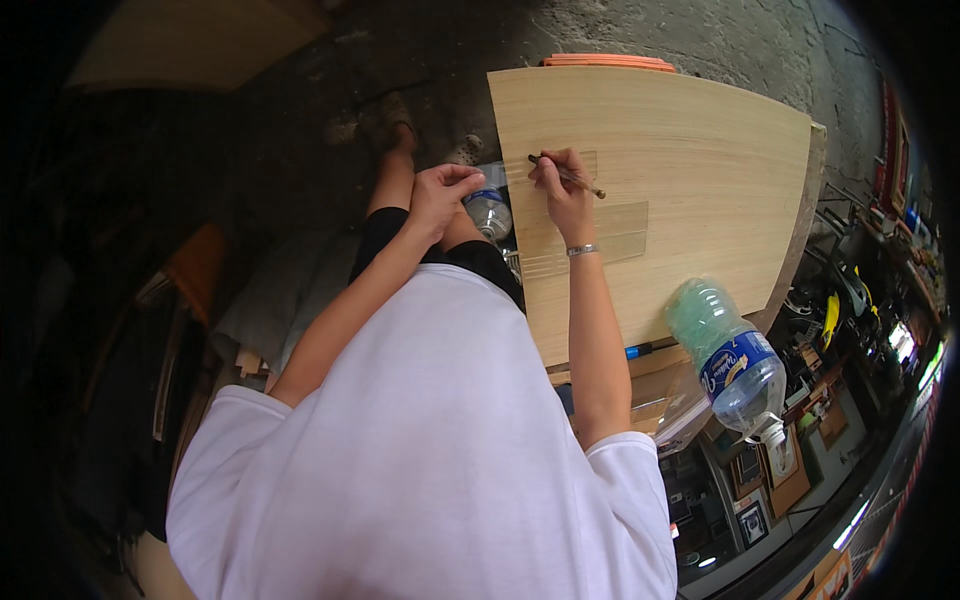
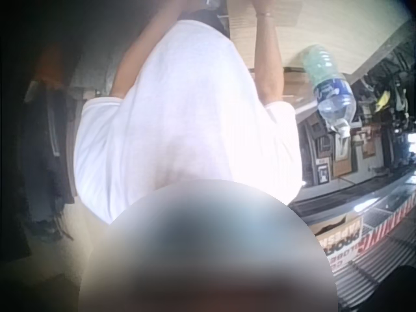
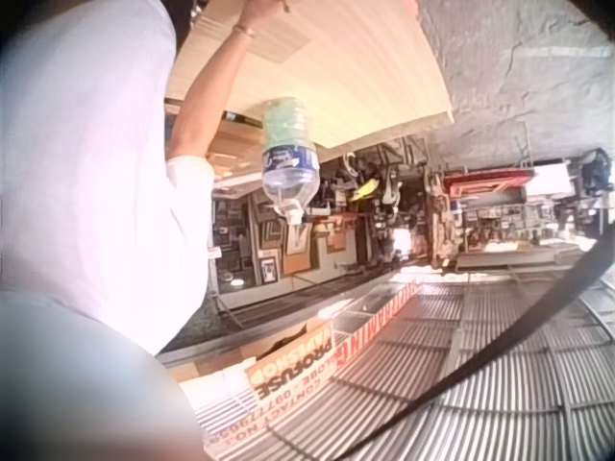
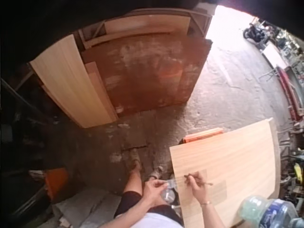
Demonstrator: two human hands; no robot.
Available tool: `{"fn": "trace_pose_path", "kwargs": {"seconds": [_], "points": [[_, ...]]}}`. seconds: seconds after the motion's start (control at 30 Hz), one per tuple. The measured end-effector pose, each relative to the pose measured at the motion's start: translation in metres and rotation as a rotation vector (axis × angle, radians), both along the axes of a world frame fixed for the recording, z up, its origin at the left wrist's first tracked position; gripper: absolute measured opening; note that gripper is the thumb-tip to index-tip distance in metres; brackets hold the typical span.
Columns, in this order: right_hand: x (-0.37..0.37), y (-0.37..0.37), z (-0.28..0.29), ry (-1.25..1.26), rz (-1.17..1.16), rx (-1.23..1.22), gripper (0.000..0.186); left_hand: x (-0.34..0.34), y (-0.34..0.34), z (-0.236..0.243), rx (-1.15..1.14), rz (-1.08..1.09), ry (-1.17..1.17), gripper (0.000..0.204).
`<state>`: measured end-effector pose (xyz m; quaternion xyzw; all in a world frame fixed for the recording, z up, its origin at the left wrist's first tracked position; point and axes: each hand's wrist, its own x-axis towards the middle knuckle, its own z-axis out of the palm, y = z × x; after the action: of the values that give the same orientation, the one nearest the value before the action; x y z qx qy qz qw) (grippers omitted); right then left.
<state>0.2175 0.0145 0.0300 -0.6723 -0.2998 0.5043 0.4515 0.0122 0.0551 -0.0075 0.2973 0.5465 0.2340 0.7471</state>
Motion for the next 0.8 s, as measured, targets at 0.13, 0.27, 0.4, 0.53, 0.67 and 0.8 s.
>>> {"fn": "trace_pose_path", "kwargs": {"seconds": [0.13,0.27,0.4,0.53,0.67,0.8], "points": [[-0.009,0.008,0.012,-0.375,0.237,0.029,0.007,0.025,0.0,0.009,0.046,0.046,0.126,0.017],[-0.013,0.02,0.023,-0.512,0.329,0.102,0.01,0.032,-0.004,0.014,0.101,0.029,0.225,0.018],[-0.013,0.025,0.027,-0.496,0.37,0.073,0.011,0.032,-0.003,0.009,0.064,0.053,0.115,0.018],[-0.015,0.009,0.032,-0.476,0.452,0.0,0.01,0.028,0.002,0.004,0.071,-0.021,0.086,0.018],[-0.014,-0.01,0.029,-0.301,0.262,0.026,0.007,0.012,0.001,0.006,0.071,-0.046,0.07,0.016],[-0.009,0.002,0.003,0.02,-0.005,0.067,0.011,-0.013,0.002,0.001,0.046,-0.102,0.069,0.015]]}}
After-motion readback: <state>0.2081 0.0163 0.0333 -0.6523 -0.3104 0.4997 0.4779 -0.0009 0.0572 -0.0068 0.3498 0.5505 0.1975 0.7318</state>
